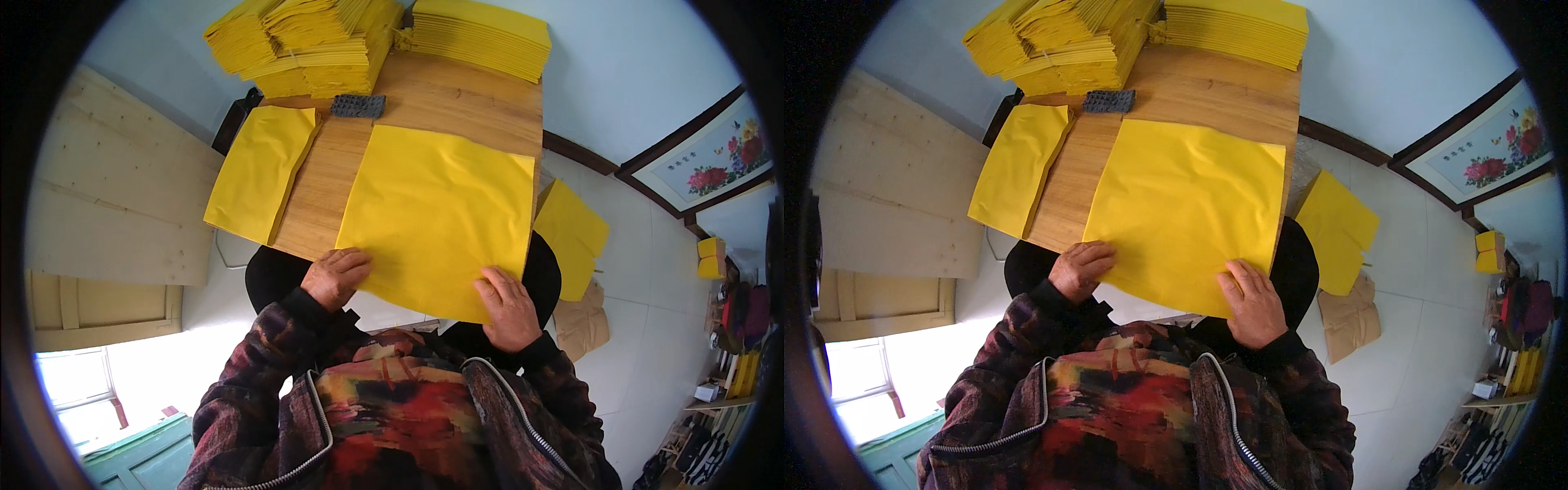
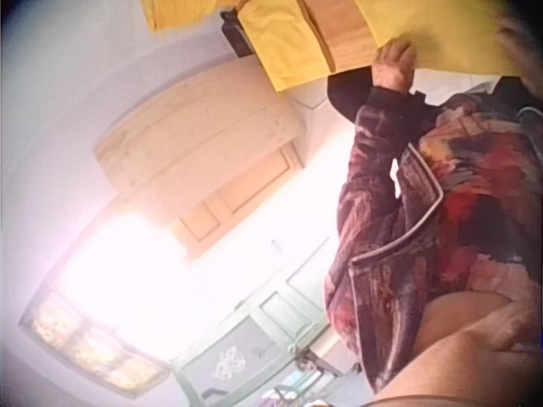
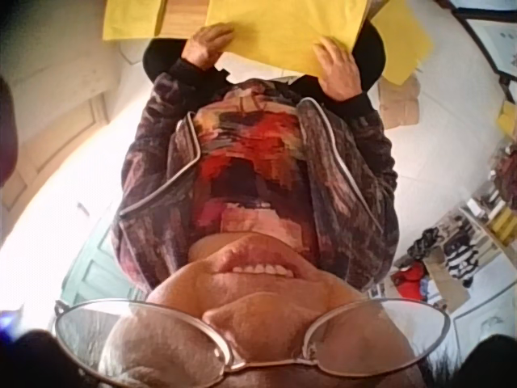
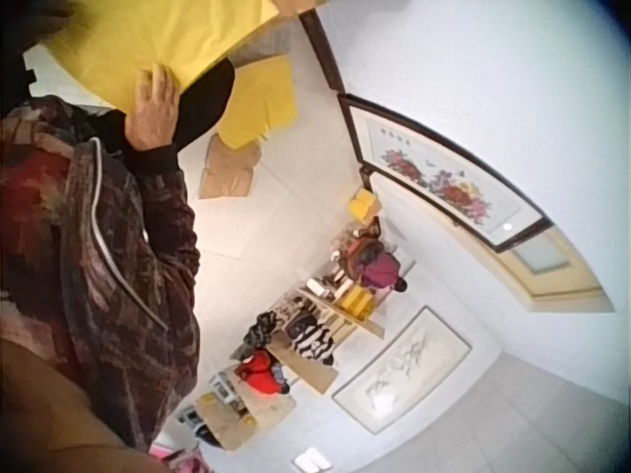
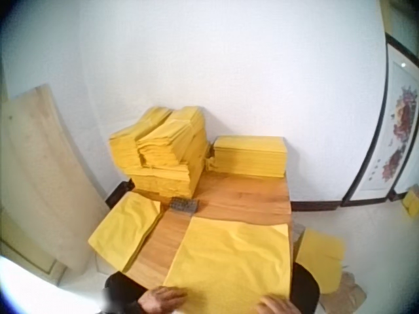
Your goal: The person folds yellow paper sheets on a wooden table, repeatedly folding each sheet in half and pressing the crease. The person handles the sheets one at a time, stacking the folded sheets on the table.
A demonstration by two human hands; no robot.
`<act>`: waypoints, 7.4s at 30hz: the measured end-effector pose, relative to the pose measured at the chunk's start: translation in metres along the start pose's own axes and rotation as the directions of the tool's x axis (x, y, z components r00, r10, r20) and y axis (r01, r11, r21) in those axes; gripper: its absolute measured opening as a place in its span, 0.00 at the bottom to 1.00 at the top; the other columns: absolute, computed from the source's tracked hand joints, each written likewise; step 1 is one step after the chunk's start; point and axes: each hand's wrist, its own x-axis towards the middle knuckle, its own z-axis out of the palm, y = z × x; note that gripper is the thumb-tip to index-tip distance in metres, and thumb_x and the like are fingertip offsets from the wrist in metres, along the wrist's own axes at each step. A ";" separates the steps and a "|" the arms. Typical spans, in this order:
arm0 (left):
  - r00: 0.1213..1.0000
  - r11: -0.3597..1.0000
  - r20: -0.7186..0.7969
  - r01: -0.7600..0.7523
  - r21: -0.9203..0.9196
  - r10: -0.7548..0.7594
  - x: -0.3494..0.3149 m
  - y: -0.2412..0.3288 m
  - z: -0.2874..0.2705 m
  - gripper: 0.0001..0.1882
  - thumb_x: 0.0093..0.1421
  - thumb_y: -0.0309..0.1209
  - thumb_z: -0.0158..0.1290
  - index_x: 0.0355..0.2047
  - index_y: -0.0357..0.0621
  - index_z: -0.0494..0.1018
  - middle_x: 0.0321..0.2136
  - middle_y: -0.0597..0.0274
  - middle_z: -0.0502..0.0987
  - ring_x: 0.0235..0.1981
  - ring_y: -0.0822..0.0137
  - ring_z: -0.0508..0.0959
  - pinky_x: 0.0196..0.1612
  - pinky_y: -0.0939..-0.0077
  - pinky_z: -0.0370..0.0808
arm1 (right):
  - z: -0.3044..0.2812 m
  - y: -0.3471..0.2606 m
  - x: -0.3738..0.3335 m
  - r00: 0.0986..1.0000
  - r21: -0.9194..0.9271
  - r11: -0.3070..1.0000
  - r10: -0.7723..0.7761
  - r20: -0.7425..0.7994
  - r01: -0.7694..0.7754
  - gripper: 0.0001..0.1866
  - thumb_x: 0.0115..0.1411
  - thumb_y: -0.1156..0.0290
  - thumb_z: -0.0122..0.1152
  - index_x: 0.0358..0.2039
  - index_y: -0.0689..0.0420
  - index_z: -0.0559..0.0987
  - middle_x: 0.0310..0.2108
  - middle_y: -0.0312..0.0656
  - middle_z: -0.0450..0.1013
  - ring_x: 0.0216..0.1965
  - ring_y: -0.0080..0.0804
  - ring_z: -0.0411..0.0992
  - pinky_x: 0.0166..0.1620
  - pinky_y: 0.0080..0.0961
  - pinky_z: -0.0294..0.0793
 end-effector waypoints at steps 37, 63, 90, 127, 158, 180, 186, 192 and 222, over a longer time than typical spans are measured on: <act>0.769 0.671 -0.087 0.489 -0.558 -0.633 0.056 -0.072 0.028 0.17 0.60 0.20 0.50 0.50 0.39 0.68 0.41 0.60 0.77 0.45 0.69 0.76 0.44 0.77 0.73 | -0.007 0.038 0.041 0.692 0.500 0.678 0.695 -0.196 -0.539 0.12 0.61 0.67 0.54 0.31 0.65 0.73 0.28 0.57 0.73 0.31 0.54 0.73 0.33 0.38 0.71; 0.757 0.764 -0.159 0.581 -0.280 -0.634 0.065 -0.065 0.029 0.20 0.60 0.22 0.50 0.53 0.44 0.65 0.33 0.55 0.73 0.32 0.64 0.75 0.35 0.73 0.73 | 0.011 0.045 0.055 0.605 0.095 0.665 0.722 -0.336 -0.740 0.14 0.62 0.60 0.55 0.27 0.56 0.70 0.23 0.48 0.74 0.27 0.52 0.74 0.29 0.47 0.72; 0.757 0.818 -0.435 0.570 0.076 -0.487 0.074 -0.043 0.024 0.19 0.55 0.23 0.52 0.49 0.45 0.69 0.45 0.51 0.72 0.42 0.46 0.73 0.43 0.56 0.73 | 0.028 0.057 0.045 0.513 0.225 0.621 0.763 -0.392 -0.751 0.20 0.61 0.54 0.59 0.43 0.56 0.69 0.34 0.52 0.77 0.36 0.56 0.75 0.36 0.48 0.72; 0.899 0.837 0.000 0.409 0.364 -0.439 0.069 -0.015 0.060 0.39 0.60 0.50 0.48 0.67 0.45 0.53 0.70 0.59 0.50 0.70 0.57 0.48 0.69 0.50 0.42 | 0.071 -0.010 0.088 0.898 -0.036 0.912 0.394 -0.197 -0.409 0.50 0.53 0.46 0.63 0.67 0.61 0.53 0.71 0.48 0.43 0.72 0.45 0.39 0.69 0.49 0.38; 0.911 0.887 0.075 0.373 0.271 -0.406 0.047 0.039 0.028 0.17 0.56 0.39 0.54 0.45 0.48 0.72 0.42 0.58 0.71 0.48 0.55 0.71 0.48 0.54 0.65 | 0.039 -0.022 0.039 0.911 0.045 0.959 0.281 -0.302 -0.280 0.25 0.53 0.67 0.67 0.50 0.60 0.72 0.52 0.53 0.64 0.51 0.54 0.64 0.53 0.44 0.67; 0.824 0.809 0.017 0.551 0.204 -0.566 0.045 -0.025 0.000 0.21 0.55 0.38 0.56 0.50 0.54 0.74 0.50 0.51 0.70 0.51 0.49 0.70 0.50 0.54 0.71 | 0.045 -0.030 0.077 0.956 0.013 0.971 0.238 -0.172 -0.239 0.31 0.53 0.61 0.68 0.55 0.56 0.71 0.64 0.51 0.53 0.64 0.68 0.49 0.63 0.54 0.57; 0.835 0.848 0.240 0.525 -0.075 -0.495 0.033 0.013 0.002 0.18 0.56 0.39 0.56 0.46 0.50 0.76 0.38 0.46 0.74 0.37 0.48 0.77 0.42 0.60 0.76 | -0.001 0.035 0.093 0.996 -0.098 0.992 0.079 0.048 -0.074 0.29 0.50 0.70 0.66 0.55 0.51 0.72 0.66 0.46 0.52 0.66 0.62 0.48 0.63 0.49 0.58; 0.819 0.874 0.447 0.463 -0.145 -0.360 0.035 0.066 0.004 0.14 0.58 0.41 0.57 0.40 0.49 0.77 0.36 0.50 0.77 0.36 0.52 0.79 0.37 0.60 0.76 | -0.039 0.052 0.129 0.946 -0.271 0.962 0.072 0.317 0.018 0.28 0.50 0.76 0.63 0.54 0.50 0.73 0.67 0.44 0.51 0.68 0.53 0.49 0.64 0.43 0.59; 0.972 0.929 -0.009 0.229 0.292 -0.237 0.044 0.038 0.013 0.37 0.48 0.56 0.62 0.55 0.54 0.69 0.58 0.51 0.63 0.59 0.49 0.62 0.60 0.51 0.58 | -0.011 0.038 0.109 0.999 -0.146 0.989 0.032 0.027 -0.028 0.37 0.52 0.59 0.68 0.60 0.55 0.66 0.66 0.46 0.55 0.68 0.50 0.49 0.65 0.44 0.55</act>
